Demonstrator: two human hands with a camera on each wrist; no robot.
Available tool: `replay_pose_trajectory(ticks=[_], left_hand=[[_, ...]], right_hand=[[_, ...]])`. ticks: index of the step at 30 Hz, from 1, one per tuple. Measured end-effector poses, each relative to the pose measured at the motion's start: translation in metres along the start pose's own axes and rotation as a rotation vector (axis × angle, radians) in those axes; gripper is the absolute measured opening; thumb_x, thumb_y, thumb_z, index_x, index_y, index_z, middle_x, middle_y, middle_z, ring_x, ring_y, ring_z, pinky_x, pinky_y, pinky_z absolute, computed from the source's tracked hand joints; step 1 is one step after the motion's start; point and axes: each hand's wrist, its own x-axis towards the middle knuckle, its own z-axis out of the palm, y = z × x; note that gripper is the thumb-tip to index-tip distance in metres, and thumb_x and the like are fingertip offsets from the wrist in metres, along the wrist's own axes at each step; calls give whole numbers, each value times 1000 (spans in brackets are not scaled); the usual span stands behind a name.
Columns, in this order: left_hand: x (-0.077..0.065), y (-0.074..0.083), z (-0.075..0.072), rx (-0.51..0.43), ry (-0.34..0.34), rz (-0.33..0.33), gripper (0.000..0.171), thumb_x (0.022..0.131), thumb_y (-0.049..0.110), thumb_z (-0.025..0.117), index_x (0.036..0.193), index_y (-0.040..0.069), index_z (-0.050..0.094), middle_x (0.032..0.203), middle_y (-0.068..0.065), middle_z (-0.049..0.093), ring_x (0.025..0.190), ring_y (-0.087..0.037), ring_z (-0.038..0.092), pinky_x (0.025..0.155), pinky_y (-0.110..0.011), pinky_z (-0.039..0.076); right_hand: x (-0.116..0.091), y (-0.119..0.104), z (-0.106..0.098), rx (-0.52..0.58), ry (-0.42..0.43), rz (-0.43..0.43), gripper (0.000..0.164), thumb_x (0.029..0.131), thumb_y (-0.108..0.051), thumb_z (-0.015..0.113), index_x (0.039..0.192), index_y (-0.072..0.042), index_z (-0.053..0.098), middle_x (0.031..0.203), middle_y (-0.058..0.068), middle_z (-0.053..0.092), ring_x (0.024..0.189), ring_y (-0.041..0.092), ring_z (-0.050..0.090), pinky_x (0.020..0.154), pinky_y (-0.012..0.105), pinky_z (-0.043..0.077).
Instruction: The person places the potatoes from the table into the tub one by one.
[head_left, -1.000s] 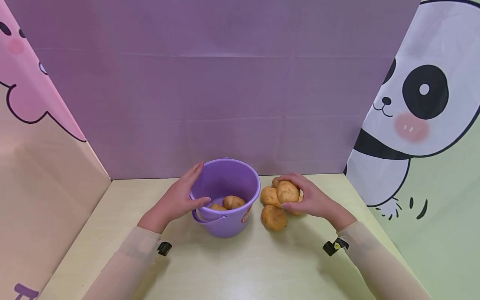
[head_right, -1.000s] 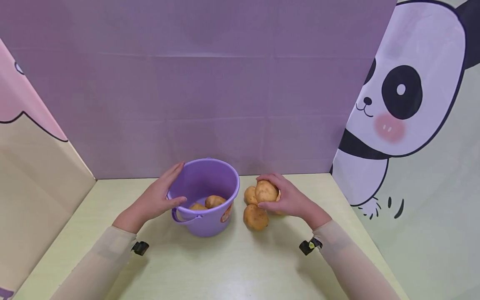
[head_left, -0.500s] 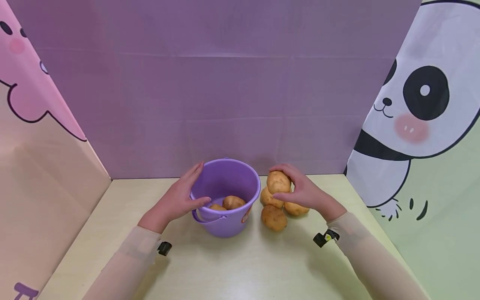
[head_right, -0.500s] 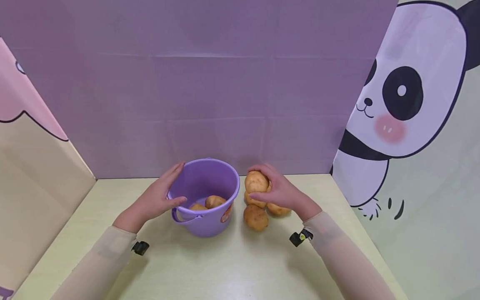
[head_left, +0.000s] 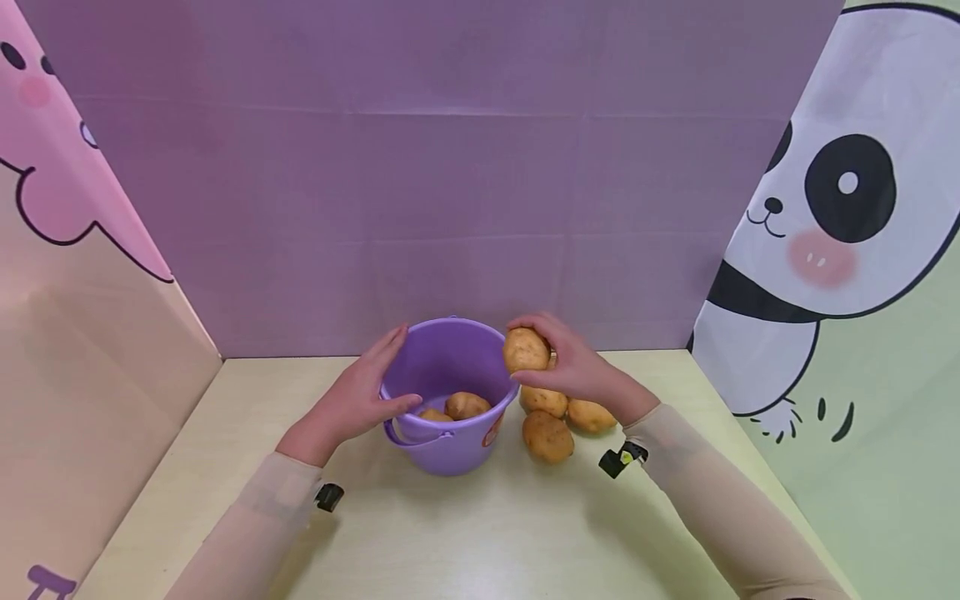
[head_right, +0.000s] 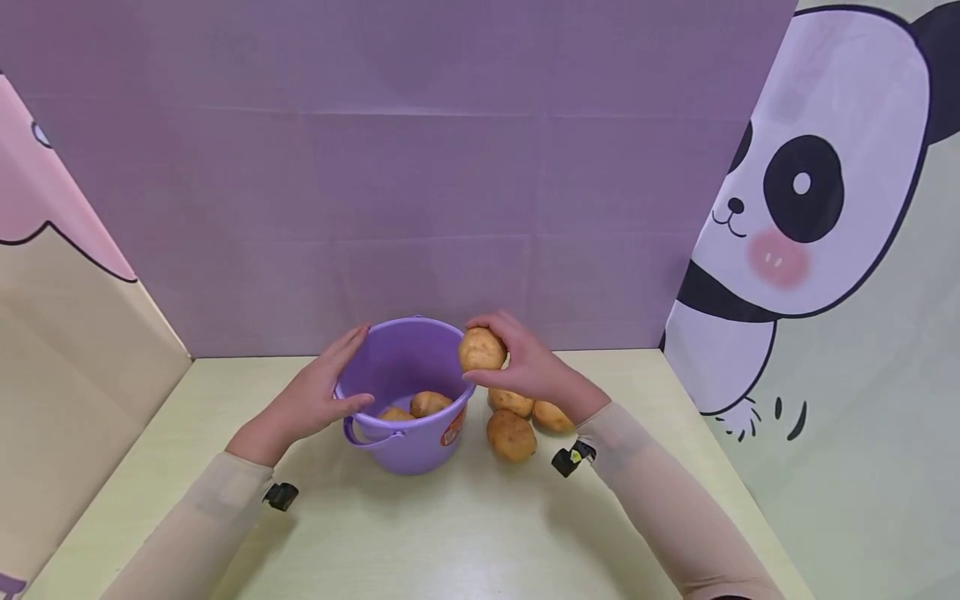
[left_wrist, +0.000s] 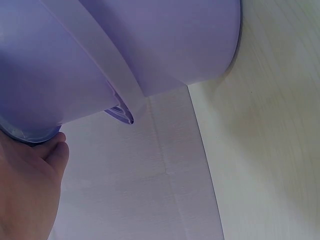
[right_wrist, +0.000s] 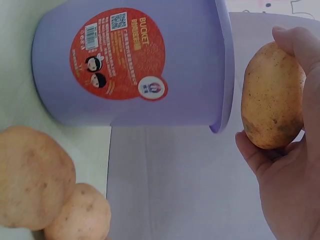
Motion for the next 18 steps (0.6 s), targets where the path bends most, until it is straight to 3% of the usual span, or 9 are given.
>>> replay_pose_trajectory(ticks=[7, 18], left_hand=[[0, -1, 1, 2, 2, -1, 110, 96, 51, 79, 175, 2, 22, 183, -20, 19, 166, -46, 23, 129, -67, 29], [1, 0, 1, 5, 1, -1, 109, 96, 50, 79, 175, 2, 23, 182, -20, 20, 166, -45, 24, 129, -66, 29]], right_hand=[[15, -9, 9, -4, -8, -19, 63, 90, -19, 93, 146, -15, 64, 136, 6, 61, 120, 23, 62, 100, 41, 59], [39, -18, 20, -45, -64, -20, 69, 91, -26, 93, 148, -8, 60, 138, 6, 59, 124, 24, 59, 100, 43, 58]])
